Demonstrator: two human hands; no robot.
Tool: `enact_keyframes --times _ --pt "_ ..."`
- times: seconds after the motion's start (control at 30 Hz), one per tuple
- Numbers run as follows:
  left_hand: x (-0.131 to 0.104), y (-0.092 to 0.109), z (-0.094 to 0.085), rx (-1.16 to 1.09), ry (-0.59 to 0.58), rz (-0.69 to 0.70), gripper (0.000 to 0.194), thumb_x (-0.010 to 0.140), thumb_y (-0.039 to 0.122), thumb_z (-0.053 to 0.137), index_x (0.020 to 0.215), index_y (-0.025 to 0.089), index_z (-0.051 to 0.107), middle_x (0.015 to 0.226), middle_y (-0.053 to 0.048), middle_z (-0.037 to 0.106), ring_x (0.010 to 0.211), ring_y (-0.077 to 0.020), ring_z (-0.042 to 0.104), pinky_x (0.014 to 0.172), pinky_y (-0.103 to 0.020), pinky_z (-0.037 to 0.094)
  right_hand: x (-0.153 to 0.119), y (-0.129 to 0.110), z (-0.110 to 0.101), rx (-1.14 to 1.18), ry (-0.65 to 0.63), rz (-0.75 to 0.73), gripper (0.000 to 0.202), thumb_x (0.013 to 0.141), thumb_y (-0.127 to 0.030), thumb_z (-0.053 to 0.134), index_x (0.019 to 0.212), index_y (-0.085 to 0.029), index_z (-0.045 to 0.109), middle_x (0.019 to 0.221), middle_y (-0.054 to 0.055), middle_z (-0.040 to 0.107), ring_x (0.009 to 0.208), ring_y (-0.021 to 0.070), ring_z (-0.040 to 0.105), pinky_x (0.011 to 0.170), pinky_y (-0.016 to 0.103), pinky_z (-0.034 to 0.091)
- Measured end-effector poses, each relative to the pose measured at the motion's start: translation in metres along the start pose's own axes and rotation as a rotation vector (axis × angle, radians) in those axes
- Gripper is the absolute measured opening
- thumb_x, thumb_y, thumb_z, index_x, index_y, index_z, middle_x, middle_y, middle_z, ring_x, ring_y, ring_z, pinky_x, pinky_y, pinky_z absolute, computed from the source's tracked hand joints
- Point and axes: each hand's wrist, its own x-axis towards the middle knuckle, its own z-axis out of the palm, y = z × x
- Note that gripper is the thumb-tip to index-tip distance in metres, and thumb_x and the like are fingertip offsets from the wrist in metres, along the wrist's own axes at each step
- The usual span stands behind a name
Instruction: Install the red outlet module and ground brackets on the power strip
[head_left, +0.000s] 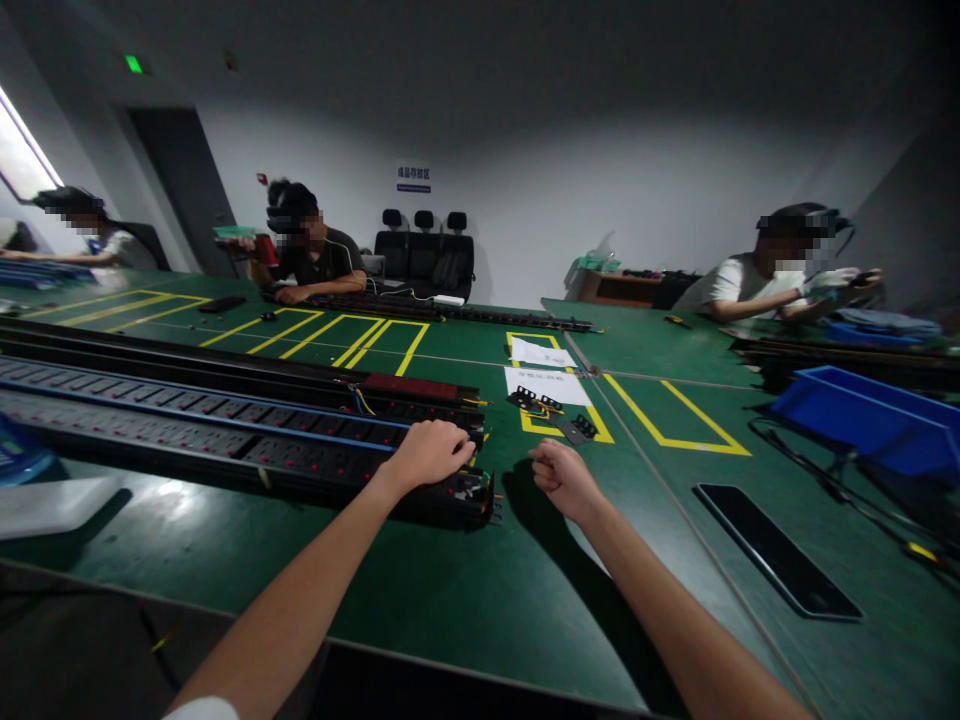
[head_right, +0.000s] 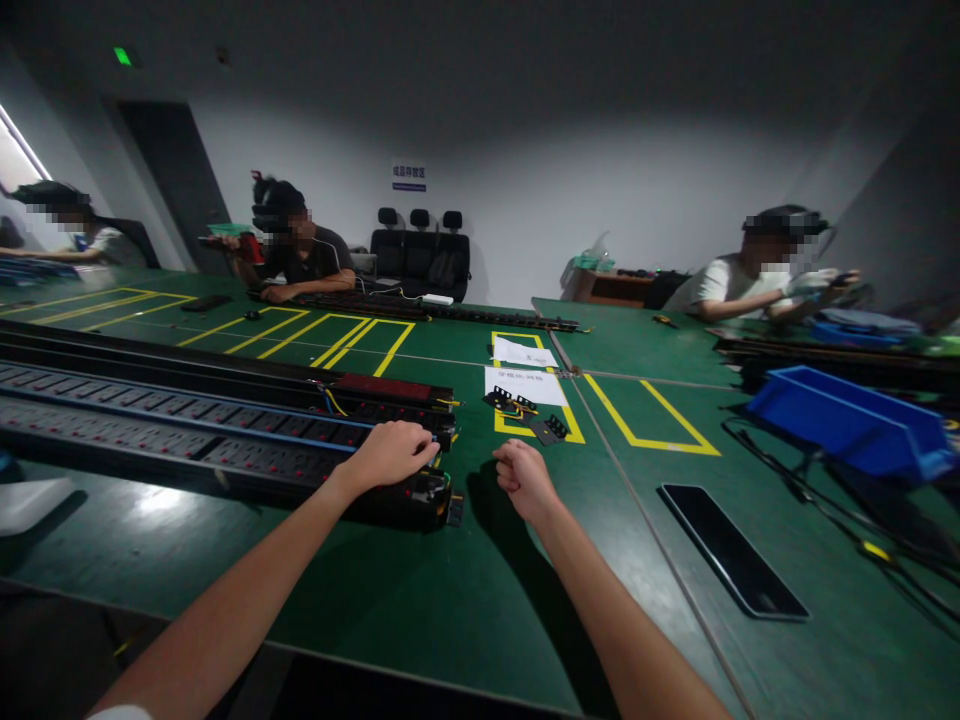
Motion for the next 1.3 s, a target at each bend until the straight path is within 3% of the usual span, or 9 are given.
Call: enact_keyframes --times 1.3 --pt "-0.0009 0.0004 0.0002 -0.010 0.009 -0.009 0.041 0.102 0.042 0.045 0.086 0.019 0.075 0.091 -0.010 0.075 0.084 -0.0260 0.072 0.075 -0.035 0.052 0.0013 0.0030 0.0005 -0.016 -0.010 -0.010 0.044 0.055 -0.013 0.072 0.065 -0.024 0.031 0.049 -0.014 0.029 0.035 0.0007 0.019 0.032 0.014 0.010"
